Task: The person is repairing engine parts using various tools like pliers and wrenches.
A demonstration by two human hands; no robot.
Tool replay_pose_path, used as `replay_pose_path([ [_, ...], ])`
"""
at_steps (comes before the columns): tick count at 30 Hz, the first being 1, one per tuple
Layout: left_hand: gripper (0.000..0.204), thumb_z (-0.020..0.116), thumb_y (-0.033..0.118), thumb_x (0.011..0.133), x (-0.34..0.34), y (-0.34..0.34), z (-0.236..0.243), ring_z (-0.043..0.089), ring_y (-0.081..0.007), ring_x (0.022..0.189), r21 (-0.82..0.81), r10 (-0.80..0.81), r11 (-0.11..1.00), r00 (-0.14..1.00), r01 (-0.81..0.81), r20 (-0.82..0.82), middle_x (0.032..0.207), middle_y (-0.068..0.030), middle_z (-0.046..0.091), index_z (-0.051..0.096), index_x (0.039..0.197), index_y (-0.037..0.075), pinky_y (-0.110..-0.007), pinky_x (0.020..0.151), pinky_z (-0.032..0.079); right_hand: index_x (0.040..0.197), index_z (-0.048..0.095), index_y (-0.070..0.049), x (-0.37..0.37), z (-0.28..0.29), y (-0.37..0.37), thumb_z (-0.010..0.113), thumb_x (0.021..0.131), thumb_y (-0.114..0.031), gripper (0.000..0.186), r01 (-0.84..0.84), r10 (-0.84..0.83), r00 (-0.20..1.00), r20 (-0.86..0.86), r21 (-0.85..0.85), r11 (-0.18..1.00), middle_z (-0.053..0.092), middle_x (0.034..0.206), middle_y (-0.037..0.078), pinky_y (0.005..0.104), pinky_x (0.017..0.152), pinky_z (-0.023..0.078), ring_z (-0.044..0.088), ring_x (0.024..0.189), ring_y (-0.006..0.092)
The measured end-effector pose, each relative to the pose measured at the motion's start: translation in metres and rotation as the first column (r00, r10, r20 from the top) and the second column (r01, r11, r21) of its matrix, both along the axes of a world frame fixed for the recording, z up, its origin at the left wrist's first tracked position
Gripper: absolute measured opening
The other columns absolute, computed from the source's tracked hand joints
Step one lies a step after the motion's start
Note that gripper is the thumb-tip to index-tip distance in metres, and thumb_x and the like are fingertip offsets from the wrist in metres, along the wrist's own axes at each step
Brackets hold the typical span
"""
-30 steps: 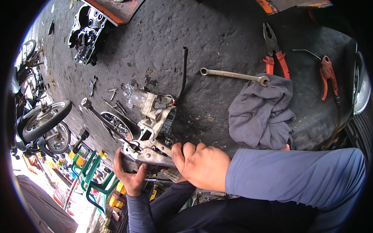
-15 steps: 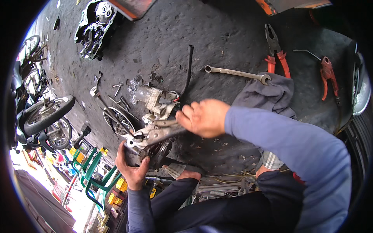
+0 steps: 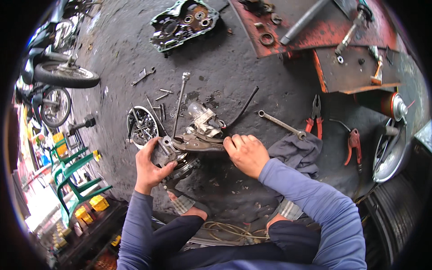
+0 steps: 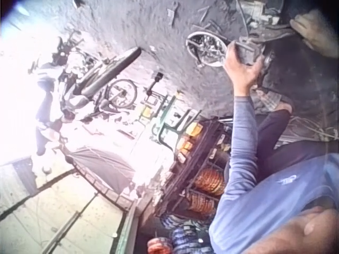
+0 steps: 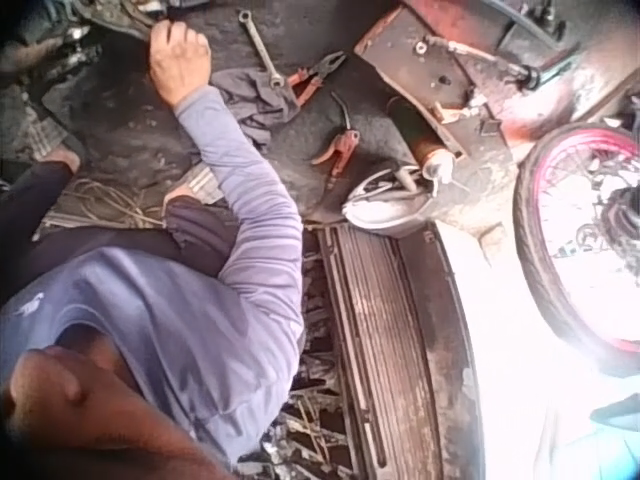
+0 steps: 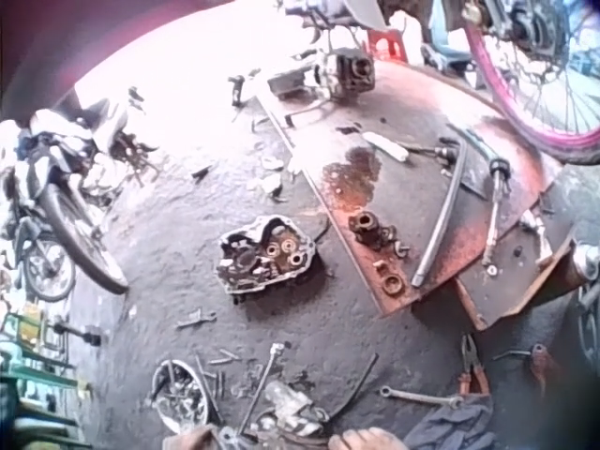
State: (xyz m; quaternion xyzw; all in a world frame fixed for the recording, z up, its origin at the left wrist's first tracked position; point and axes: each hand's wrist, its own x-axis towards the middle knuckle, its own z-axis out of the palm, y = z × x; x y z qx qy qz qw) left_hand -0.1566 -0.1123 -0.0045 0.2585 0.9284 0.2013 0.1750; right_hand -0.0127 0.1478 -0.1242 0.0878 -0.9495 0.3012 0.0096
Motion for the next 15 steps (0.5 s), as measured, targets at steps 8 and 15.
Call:
replay_pose_path([
  [8,0.069,0.088,0.027,0.058,0.02,0.019,0.009,0.069,-0.0365,0.099,0.032,0.061,0.998,0.997,-0.059,-0.048,0.105,-0.0201,0.069,0.063,0.116,-0.003,-0.04,0.089,0.054,0.099,0.052,-0.003,0.005,-0.005,-0.011,0.066,0.079,-0.01,0.026,0.077,-0.042,0.962,0.271,-0.123,0.989,0.059,0.09,0.017,0.047,0.074,0.053,0.065,0.083,0.0373],
  [15,0.066,0.086,0.024,0.058,0.043,0.026,0.011,0.065,-0.0388,0.104,0.053,0.122,0.992,0.985,-0.116,-0.122,0.111,-0.017,0.068,0.062,0.115,0.002,-0.042,0.094,0.051,0.1,0.053,-0.006,0.013,-0.015,-0.001,0.066,0.08,-0.012,0.025,0.028,0.009,0.983,0.185,-0.193,0.981,0.059,0.094,0.017,0.0482,0.074,0.054,0.065,0.083,0.038],
])
